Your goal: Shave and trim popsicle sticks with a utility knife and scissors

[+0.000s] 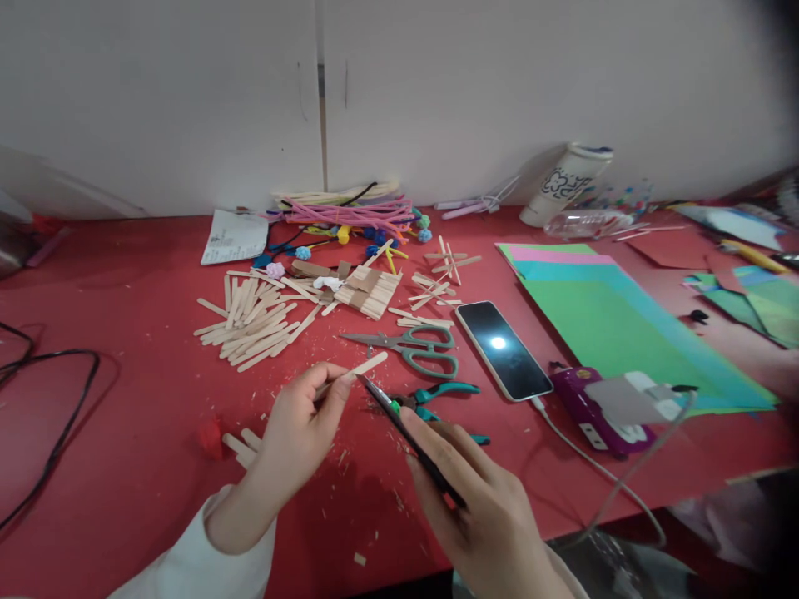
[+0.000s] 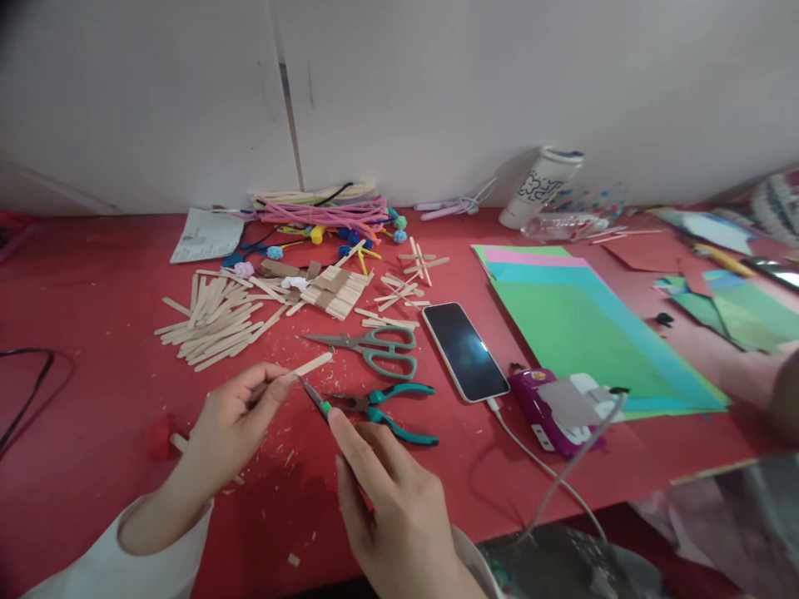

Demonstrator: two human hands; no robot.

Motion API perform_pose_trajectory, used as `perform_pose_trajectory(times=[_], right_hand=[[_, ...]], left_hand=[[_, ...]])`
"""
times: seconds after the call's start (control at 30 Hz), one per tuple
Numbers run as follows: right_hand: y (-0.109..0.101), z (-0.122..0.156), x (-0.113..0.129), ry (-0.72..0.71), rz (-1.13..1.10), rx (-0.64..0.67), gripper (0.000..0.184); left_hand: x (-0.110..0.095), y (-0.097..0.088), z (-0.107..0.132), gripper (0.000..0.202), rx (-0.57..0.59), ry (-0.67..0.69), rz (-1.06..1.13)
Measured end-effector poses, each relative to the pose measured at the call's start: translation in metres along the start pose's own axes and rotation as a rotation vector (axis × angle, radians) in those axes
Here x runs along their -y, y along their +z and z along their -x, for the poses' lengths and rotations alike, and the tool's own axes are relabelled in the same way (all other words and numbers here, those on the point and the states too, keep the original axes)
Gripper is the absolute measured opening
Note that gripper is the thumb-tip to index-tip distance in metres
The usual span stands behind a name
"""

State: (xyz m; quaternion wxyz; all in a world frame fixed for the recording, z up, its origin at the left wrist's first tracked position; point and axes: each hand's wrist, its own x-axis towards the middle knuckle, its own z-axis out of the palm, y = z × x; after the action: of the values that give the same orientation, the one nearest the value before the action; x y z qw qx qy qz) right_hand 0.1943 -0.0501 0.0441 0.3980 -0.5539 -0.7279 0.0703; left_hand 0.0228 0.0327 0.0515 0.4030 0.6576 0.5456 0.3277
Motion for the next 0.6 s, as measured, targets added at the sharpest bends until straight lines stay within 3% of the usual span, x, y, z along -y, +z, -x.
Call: perform_pose_trajectory(times=[0.27,0.47,0.6], right_hand=[[-0.009,0.009,-0.006,-0.032,0.074,0.089,0.04],[-0.046,0.024,-0.019,0.105,-0.061,0.308,0.042],[-0.058,0.035,-0.028,0.328,-0.245,0.12,0.045]], left_hand=[[0.005,0.005,0.006,0.029,0.09,-0.023,-0.126],[0.001,0.014,0.015,0.023,0.416,-0.08,-0.486],[0.001,0.016,0.019,0.022,0.494,-0.021,-0.57]])
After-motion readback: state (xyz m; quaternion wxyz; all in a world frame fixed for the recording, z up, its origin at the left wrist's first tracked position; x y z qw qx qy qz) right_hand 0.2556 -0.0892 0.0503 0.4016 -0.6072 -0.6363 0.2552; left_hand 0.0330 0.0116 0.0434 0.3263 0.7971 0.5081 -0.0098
